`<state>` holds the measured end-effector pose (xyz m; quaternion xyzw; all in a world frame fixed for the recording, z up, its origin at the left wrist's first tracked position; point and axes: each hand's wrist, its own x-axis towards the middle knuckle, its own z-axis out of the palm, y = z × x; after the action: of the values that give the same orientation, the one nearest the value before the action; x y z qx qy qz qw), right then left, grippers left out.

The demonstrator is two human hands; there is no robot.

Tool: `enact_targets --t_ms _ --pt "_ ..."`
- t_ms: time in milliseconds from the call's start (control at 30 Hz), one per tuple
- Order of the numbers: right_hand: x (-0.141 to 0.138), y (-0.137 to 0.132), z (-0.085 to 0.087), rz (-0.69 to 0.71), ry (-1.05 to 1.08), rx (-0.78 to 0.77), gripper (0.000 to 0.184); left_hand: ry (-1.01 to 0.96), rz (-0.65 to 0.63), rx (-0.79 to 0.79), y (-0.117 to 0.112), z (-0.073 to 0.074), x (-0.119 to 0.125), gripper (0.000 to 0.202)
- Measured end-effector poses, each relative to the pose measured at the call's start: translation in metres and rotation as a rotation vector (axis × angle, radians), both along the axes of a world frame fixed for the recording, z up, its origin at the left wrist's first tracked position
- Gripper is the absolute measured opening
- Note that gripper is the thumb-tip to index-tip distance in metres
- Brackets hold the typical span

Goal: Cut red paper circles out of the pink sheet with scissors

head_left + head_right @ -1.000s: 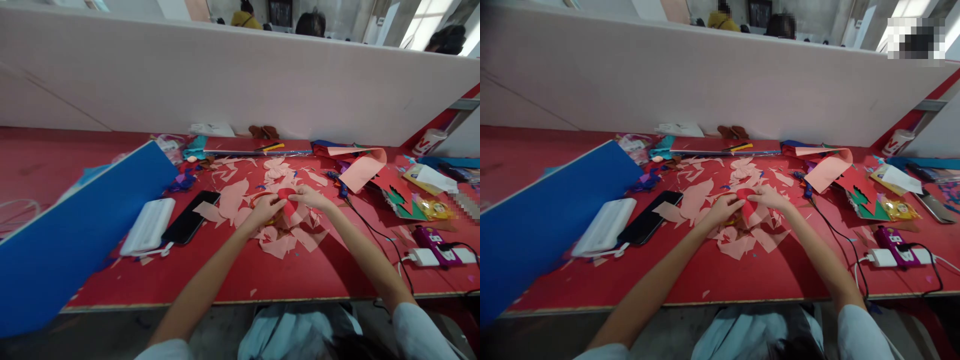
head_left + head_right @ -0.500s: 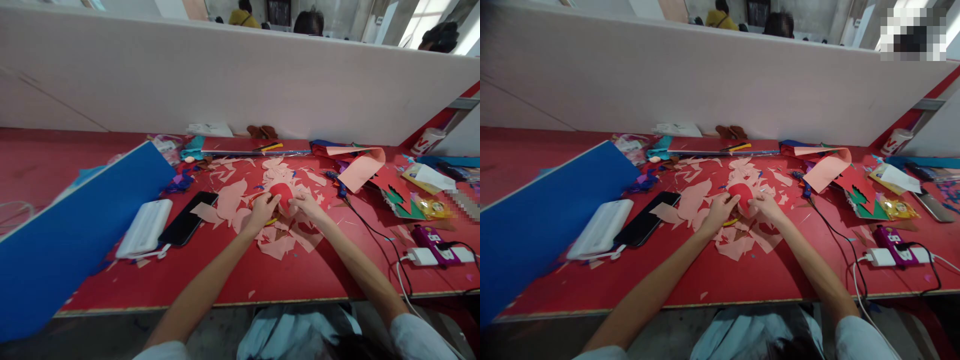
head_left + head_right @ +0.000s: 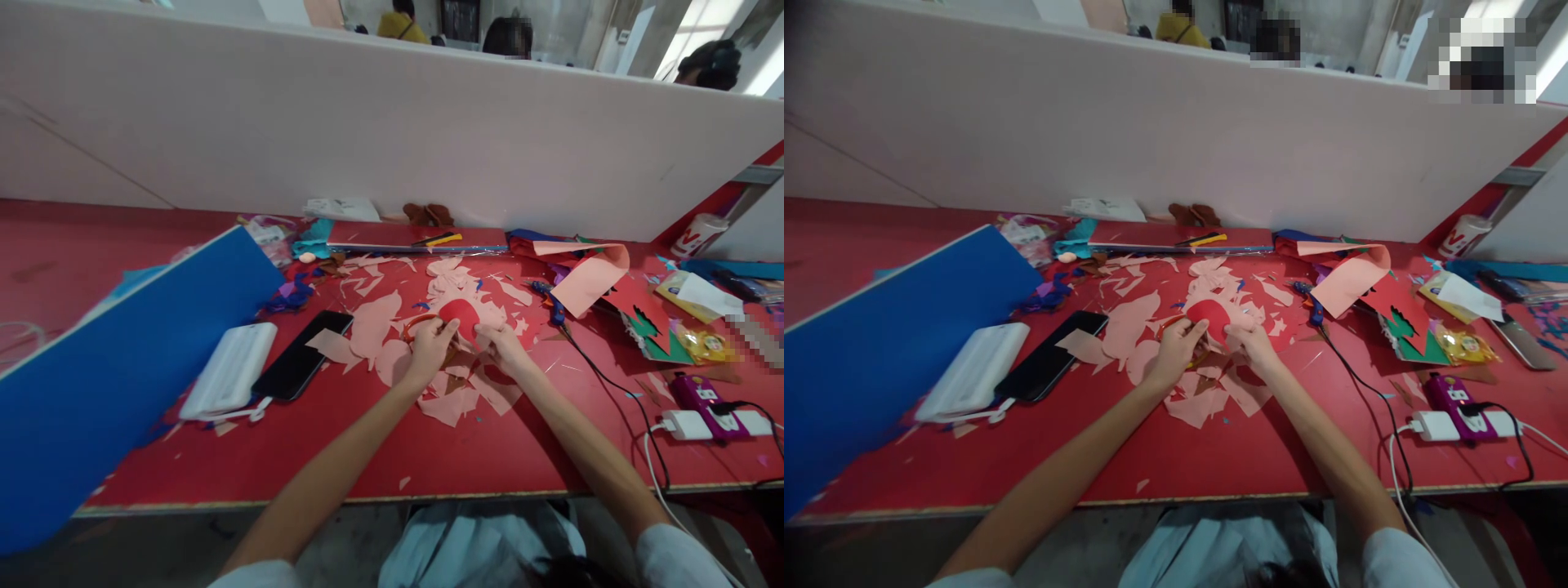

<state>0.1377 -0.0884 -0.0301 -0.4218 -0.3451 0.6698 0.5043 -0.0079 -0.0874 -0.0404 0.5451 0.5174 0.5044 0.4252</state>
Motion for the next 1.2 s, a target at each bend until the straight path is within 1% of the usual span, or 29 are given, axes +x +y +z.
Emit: enact_targets --t_ms 100,200,300,400,533,633,700,767,900,967,1067,1200 --pt "-0.001 -0.002 0.002 -0.017 0.073 0.003 0.028 -0.007 -0.004 0.015 -0.003 0.003 0.003 0.035" --pt "-0.002 -0.006 0.002 -0.04 0.084 0.032 0.031 -0.011 0.005 0.027 -0.005 0.005 0.005 0.037" --pt "-0.003 -0.009 -0.001 -0.055 0.013 0.059 0.027 0.014 0.013 0.029 -0.007 0.007 0.006 0.037" --pt "-0.004 -0.011 -0.006 -0.051 -0.032 0.105 0.036 0.018 0.019 0.037 -0.008 0.007 0.007 0.036" --pt "-0.006 -0.012 -0.012 -0.08 -0.087 0.159 0.043 -0.022 0.037 0.035 -0.006 0.005 0.006 0.036" --pt "-0.006 -0.013 -0.015 -0.071 -0.177 0.16 0.044 -0.041 0.047 0.019 -0.005 0.004 0.006 0.037" --pt "-0.006 -0.014 -0.016 -0.07 -0.194 0.175 0.042 -0.041 0.045 0.013 -0.006 0.004 0.006 0.037" --pt "-0.007 -0.015 -0.016 -0.103 -0.152 0.18 0.04 -0.042 0.044 0.011 -0.008 0.005 0.007 0.037" --pt "-0.012 -0.018 -0.013 -0.161 0.053 0.136 0.028 -0.052 0.056 0.02 -0.011 0.008 0.009 0.035" --pt "-0.015 -0.019 -0.01 -0.161 0.121 0.122 0.028 -0.052 0.066 0.029 -0.012 0.008 0.01 0.036" --pt "-0.016 -0.02 -0.007 -0.176 0.128 0.115 0.028 -0.054 0.078 0.025 -0.013 0.007 0.011 0.036" --pt "-0.016 -0.021 -0.009 -0.178 0.112 0.102 0.03 -0.118 0.029 -0.002 -0.014 0.005 0.014 0.034"
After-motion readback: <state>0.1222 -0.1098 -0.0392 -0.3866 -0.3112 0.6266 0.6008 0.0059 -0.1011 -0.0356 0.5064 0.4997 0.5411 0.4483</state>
